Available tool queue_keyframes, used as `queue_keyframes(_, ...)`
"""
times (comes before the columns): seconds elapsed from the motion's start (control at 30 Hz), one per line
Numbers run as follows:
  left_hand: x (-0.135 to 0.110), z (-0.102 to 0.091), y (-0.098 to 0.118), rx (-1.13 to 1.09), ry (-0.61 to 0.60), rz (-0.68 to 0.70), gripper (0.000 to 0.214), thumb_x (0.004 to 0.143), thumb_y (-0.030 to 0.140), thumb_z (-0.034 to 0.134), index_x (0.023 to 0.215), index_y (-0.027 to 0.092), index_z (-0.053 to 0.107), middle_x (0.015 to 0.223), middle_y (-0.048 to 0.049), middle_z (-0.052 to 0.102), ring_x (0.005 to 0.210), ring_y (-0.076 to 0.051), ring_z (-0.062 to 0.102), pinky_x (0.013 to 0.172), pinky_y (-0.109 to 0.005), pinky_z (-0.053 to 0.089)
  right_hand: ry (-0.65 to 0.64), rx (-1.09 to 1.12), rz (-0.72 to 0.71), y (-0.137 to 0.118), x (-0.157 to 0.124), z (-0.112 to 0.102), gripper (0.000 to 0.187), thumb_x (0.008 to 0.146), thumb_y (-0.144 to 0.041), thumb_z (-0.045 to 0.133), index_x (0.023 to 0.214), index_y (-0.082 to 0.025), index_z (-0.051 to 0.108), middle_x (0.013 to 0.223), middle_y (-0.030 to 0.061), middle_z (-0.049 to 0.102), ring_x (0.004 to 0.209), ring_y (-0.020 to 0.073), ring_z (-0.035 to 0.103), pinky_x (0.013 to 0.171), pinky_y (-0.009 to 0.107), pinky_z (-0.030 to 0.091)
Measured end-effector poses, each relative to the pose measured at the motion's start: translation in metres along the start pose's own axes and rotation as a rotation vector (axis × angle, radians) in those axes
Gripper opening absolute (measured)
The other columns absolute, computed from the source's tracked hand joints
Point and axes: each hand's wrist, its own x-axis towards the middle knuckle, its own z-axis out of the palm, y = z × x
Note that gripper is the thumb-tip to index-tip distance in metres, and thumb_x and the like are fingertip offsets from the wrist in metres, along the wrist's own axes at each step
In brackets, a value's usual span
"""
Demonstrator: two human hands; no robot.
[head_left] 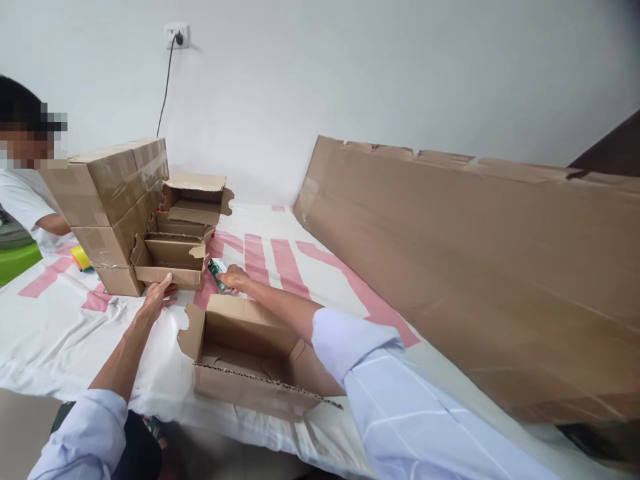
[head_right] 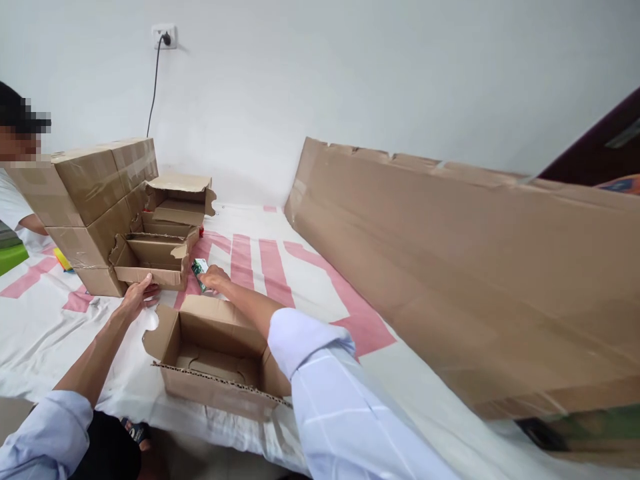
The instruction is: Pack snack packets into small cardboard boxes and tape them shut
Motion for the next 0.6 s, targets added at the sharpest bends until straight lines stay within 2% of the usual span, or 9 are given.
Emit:
queue_keyframes(0.07, 0.001, 0.0, -0.001, 0.008, 0.003, -0.006, 0.081, 0.052, 0.08, 0.093, 0.093, 0.014, 0.069, 0.106, -0.0186, 0.077, 0.108, -0.036, 0.073, 0.079, -0.04, 0.057, 0.001, -0.023, 0.023, 0.002, 0.002, 0.008, 0.034, 0.105, -0.042, 0.07, 0.128, -0.018, 0.07, 0.127, 0.0091, 0.072, 0.107, 0.0235, 0.073, 0.091, 0.042, 0.064)
queue_keyframes(0.13, 0.001, 0.0, -0.003, 0.008, 0.001, -0.006, 0.081, 0.052, 0.08, 0.093, 0.093, 0.014, 0.069, 0.109, -0.0196, 0.076, 0.111, -0.036, 0.072, 0.08, -0.04, 0.058, 0.004, -0.042, 0.038, 0.005, 0.003, 0.012, 0.038, 0.105, -0.041, 0.069, 0.138, -0.021, 0.066, 0.139, 0.0102, 0.067, 0.117, 0.0262, 0.07, 0.098, 0.048, 0.063)
queue_keyframes(0.27, 0.001, -0.001, -0.007, -0.007, -0.005, -0.003, 0.08, 0.056, 0.08, 0.092, 0.094, 0.014, 0.069, 0.111, -0.02, 0.076, 0.112, -0.036, 0.072, 0.079, -0.04, 0.059, 0.034, -0.089, 0.035, 0.016, -0.001, 0.006, 0.038, 0.102, -0.041, 0.072, 0.132, -0.018, 0.068, 0.128, 0.0113, 0.072, 0.11, 0.0257, 0.071, 0.092, 0.041, 0.061)
queue_keyframes(0.4, 0.009, 0.0, -0.006, 0.001, 0.003, -0.019, 0.076, 0.061, 0.078, 0.091, 0.094, 0.013, 0.07, 0.103, -0.019, 0.077, 0.109, -0.036, 0.073, 0.079, -0.042, 0.06, 0.056, -0.15, -0.014, 0.028, -0.026, -0.016, 0.044, 0.092, -0.037, 0.073, 0.131, -0.017, 0.066, 0.114, 0.0086, 0.075, 0.101, 0.0243, 0.067, 0.088, 0.035, 0.052)
queue_keyframes(0.5, 0.016, 0.004, 0.0, 0.037, -0.004, -0.036, 0.072, 0.063, 0.076, 0.091, 0.092, 0.013, 0.072, 0.099, -0.0189, 0.077, 0.106, -0.036, 0.074, 0.08, -0.043, 0.059, -0.034, -0.212, -0.165, 0.028, -0.049, -0.03, 0.051, 0.089, -0.036, 0.07, 0.138, -0.021, 0.064, 0.118, 0.0054, 0.074, 0.102, 0.0241, 0.066, 0.091, 0.035, 0.05)
queue_keyframes(0.6, 0.016, 0.007, 0.007, 0.095, -0.027, -0.045, 0.071, 0.063, 0.077, 0.09, 0.091, 0.013, 0.074, 0.099, -0.02, 0.078, 0.103, -0.037, 0.074, 0.079, -0.042, 0.059, -0.211, -0.388, -0.345, 0.014, -0.058, -0.028, 0.054, 0.092, -0.035, 0.067, 0.144, -0.023, 0.062, 0.13, 0.0076, 0.073, 0.112, 0.0266, 0.066, 0.097, 0.037, 0.048)
